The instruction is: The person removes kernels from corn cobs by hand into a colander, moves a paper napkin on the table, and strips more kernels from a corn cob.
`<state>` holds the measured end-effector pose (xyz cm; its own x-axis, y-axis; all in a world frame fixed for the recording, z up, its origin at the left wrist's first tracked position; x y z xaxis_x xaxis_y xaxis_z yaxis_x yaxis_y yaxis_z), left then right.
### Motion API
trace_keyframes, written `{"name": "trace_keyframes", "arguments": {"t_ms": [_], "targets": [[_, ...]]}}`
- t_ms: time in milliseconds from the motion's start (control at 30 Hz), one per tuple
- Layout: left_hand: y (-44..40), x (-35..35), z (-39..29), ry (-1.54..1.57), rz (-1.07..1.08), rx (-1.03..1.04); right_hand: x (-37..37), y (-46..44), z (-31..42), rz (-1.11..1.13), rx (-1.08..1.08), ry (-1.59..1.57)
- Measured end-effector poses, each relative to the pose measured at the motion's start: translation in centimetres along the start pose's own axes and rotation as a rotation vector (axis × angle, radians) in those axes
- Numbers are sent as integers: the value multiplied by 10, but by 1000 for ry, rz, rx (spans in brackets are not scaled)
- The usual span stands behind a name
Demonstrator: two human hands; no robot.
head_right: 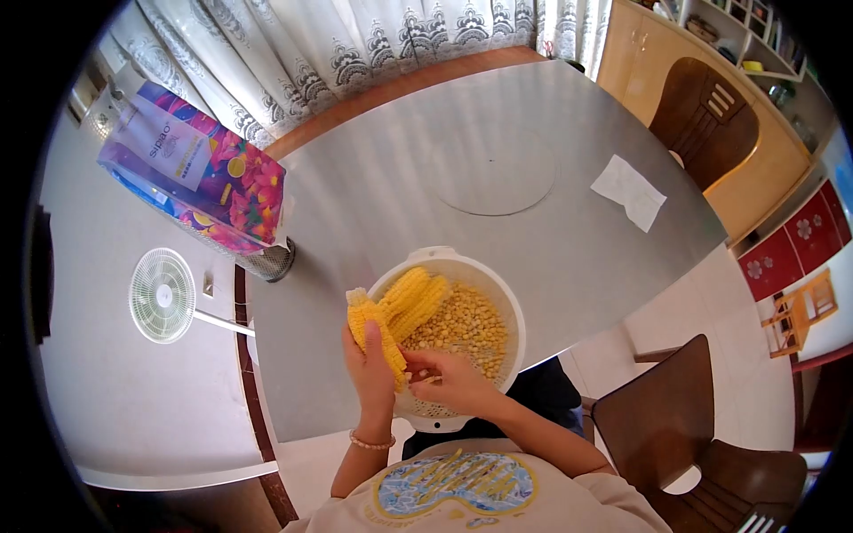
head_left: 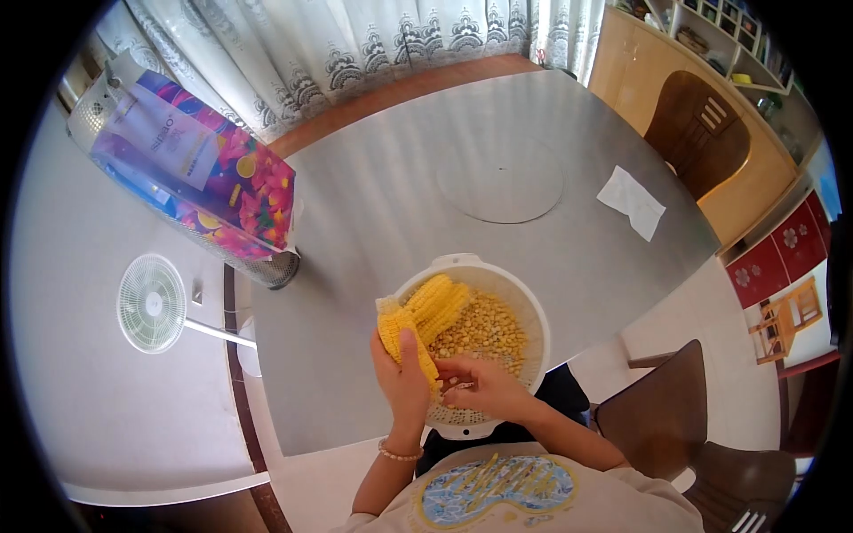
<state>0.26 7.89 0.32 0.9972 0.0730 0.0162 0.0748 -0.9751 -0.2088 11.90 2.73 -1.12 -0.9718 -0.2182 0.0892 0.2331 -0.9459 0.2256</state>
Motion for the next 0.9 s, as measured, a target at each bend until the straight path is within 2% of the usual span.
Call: {"name": "trace_keyframes", "arguments": {"t_ms": [33,100,200,333,400,433,500,533,600,700,800,900], "targets": [[0,1,3,0,5,-1,1,2,2,-4,1,-3],[-1,1,4,-89,29,115,3,3,-1,-17,153,0],[2,6,-1,-101,34,117,0,0,-12,-49,200,-61],[2,17,-4,-91,57,162,-7,7,-1,-92,177,-47],[5,26,-14,-154,76,204,-13,11,8,-159,195,138],[4,28,-14,-157,83,209,-14,10,1,-163,191,132],[5,31,5,59,102,-56,-25,11,-8,-380,87,273],[4,34,7,49,106,-49,-30,11,-9,-380,80,264],[2,38,1,-81,86,82,-34,10,-19,-134,215,-141],[1,46,-12,-90,63,47,-34,18,-1,-74,78,-132],[2,53,-19,-177,92,126,-37,13,-14,-71,151,-140],[6,51,-11,-207,77,93,-41,13,-11,-100,180,-106]]}}
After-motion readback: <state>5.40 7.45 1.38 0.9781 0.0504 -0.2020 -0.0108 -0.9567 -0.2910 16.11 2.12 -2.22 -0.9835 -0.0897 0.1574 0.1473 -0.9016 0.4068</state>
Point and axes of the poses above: each hand's wrist, its own y-axis away from the middle knuckle, its own x-axis out of the palm, z = x × y, the point moved 6 cm from there along -y, towards the middle knuckle, and after that the axes turned 15 degrees about x, right-handed, at the moved point
